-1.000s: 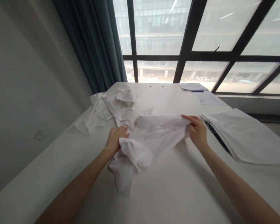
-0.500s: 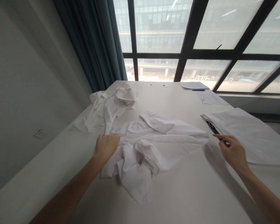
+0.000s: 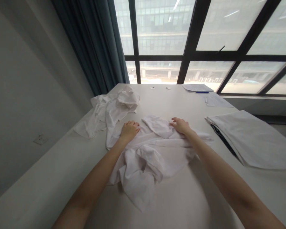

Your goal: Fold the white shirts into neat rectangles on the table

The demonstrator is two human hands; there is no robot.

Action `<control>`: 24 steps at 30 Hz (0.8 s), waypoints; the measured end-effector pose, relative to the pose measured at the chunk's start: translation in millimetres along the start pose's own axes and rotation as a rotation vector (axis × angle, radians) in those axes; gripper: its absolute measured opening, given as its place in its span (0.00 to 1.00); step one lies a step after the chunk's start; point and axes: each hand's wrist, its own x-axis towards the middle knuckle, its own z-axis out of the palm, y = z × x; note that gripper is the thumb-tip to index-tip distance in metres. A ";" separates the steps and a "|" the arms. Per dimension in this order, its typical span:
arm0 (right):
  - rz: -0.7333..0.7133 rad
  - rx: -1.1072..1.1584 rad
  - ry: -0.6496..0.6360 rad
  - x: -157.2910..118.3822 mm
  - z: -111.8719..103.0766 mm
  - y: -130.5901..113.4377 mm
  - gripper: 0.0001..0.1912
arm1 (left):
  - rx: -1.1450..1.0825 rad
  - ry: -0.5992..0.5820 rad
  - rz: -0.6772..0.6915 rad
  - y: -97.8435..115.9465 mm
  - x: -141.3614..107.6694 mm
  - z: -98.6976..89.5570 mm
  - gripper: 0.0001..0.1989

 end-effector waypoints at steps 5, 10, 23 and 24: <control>-0.032 0.076 0.030 5.1 14.4 2.6 0.11 | -0.075 0.008 -0.100 -1.9 0.6 11.1 0.14; -0.035 0.297 0.182 8.4 5.7 14.2 0.11 | -0.209 0.033 -0.148 -8.6 2.9 13.1 0.12; 0.172 0.610 0.994 -3.4 -80.9 176.8 0.28 | -0.246 0.316 -0.504 -67.8 -0.4 19.6 0.16; 0.164 0.576 1.021 -9.5 -84.9 188.9 0.27 | -0.241 0.315 -0.502 -70.2 -0.4 20.6 0.16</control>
